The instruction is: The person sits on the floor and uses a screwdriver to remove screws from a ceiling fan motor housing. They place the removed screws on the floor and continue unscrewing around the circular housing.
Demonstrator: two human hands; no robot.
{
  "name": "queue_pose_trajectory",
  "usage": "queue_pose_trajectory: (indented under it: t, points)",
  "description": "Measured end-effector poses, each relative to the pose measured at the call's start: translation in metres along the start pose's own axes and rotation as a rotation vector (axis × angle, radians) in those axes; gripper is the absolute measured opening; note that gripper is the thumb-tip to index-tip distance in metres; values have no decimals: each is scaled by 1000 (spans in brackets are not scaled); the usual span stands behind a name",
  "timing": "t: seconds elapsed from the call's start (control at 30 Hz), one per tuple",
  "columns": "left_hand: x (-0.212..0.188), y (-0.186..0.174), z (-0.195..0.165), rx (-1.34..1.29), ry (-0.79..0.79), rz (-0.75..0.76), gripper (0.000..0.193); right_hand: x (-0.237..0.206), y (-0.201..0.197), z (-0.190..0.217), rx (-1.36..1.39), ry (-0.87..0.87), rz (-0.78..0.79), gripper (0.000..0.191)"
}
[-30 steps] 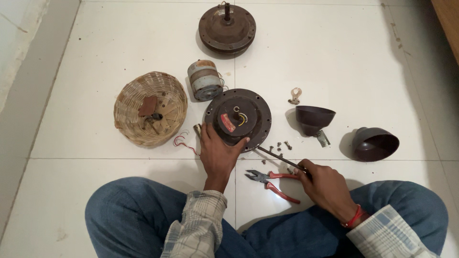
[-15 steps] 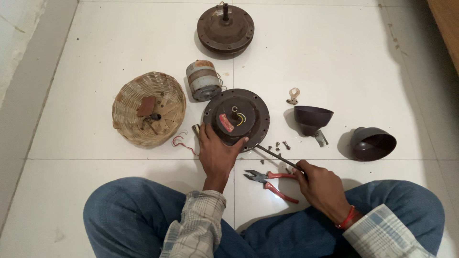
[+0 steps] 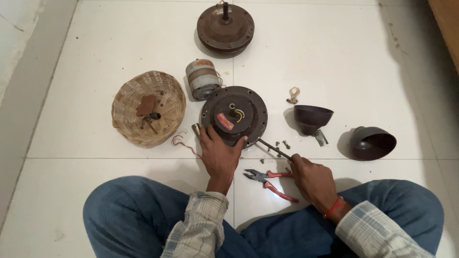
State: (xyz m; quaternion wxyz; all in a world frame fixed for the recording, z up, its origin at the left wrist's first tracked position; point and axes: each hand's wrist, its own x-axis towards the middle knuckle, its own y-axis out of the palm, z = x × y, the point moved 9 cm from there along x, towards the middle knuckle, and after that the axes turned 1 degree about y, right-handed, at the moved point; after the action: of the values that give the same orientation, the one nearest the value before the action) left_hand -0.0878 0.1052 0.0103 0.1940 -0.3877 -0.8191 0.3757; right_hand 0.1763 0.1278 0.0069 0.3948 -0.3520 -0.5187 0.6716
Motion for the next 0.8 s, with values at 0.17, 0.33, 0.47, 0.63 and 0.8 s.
queue_pose_trajectory:
  t: [0.17,0.33,0.47,0.63,0.8]
  points:
    - [0,-1,1,-11,27,10,109,13,7,-4,-26,-53,28,25]
    - [3,-2,0,-12,53,1,110,18,1,0,-8,-49,8,31]
    - [2,-1,3,-32,37,1,109,21,5,-6,31,94,134,39]
    - [4,-6,2,-75,73,-56,106,26,10,-11,126,180,247,51]
    - [9,-7,3,-110,64,-59,102,28,23,-18,253,204,367,61]
